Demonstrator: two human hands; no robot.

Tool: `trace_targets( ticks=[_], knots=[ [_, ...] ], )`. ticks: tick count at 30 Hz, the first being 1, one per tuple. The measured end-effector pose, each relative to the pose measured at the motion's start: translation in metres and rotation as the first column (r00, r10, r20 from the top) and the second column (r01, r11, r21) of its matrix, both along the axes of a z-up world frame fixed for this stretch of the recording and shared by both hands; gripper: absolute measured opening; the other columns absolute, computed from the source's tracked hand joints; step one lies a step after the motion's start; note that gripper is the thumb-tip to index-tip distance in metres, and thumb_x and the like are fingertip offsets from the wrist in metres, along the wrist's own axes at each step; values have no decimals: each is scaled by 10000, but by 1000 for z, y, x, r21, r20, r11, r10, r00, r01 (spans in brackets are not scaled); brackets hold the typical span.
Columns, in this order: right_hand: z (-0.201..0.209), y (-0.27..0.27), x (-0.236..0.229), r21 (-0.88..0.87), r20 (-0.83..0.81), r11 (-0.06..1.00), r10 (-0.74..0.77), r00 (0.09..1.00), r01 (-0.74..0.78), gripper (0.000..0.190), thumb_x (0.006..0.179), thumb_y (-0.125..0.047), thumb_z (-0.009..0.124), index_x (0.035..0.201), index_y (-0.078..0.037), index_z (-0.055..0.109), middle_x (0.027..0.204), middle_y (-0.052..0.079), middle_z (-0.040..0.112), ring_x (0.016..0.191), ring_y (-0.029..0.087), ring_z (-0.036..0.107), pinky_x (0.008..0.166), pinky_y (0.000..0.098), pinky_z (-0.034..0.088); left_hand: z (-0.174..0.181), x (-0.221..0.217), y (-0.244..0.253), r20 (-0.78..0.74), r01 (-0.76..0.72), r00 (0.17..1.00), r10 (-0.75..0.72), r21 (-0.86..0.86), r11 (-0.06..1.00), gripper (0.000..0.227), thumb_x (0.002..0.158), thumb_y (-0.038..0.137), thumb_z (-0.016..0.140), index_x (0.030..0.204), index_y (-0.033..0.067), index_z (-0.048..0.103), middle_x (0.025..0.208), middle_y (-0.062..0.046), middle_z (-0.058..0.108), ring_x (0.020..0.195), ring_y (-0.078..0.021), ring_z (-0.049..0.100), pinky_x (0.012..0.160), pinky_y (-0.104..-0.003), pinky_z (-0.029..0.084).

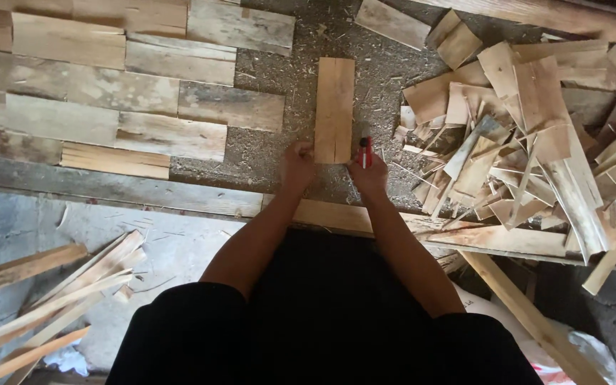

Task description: Trim and arrange thin wood planks to create a tiled pattern on a surface.

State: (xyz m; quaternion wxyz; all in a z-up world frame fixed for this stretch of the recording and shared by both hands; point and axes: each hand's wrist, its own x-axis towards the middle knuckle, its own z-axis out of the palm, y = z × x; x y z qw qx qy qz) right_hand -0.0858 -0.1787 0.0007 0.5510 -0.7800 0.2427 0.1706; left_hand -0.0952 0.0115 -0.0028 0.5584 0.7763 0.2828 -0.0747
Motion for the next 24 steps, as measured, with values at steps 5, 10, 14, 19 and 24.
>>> trace_targets(
  ticks=[5,10,14,19,24],
  knots=[
    [13,1,1,88,-54,993,-71,996,75,159,835,-113,762,974,-86,690,687,30,659,523,124,573,447,292,426,2,4,2,-67,1,998,-6,-73,997,257,916,21,618,1147,63,724,971,-108,766,780,-216,731,661,-390,597],
    [-18,-18,-2,175,-18,981,-83,996,85,166,857,-115,754,1005,-47,723,677,30,644,493,119,550,420,279,416,-11,6,-4,-55,67,996,-74,-124,990,262,900,5,626,1136,-1,740,951,-153,774,778,-231,746,659,-385,607],
    [-16,-22,-3,147,-95,981,-109,989,123,175,853,-109,778,1009,-45,733,685,34,642,490,129,549,414,284,412,-38,7,-12,-3,67,998,-68,-172,983,257,909,8,639,1145,-37,731,970,-161,772,813,-224,748,699,-371,611],
    [-33,-31,-12,354,-119,910,-185,976,216,184,845,-65,760,1014,-64,688,712,27,653,508,115,560,415,271,406,-45,7,-16,-51,15,998,-32,-311,950,255,917,29,633,1151,-15,724,1002,-140,765,836,-215,736,714,-364,615],
    [-28,-40,-13,338,-68,936,-80,994,99,202,862,-29,656,1048,-110,657,658,25,576,457,132,501,377,281,365,-58,10,-10,147,60,989,-25,-241,969,163,899,80,760,1022,-25,783,934,-105,768,806,-179,714,727,-343,598]
  ],
)
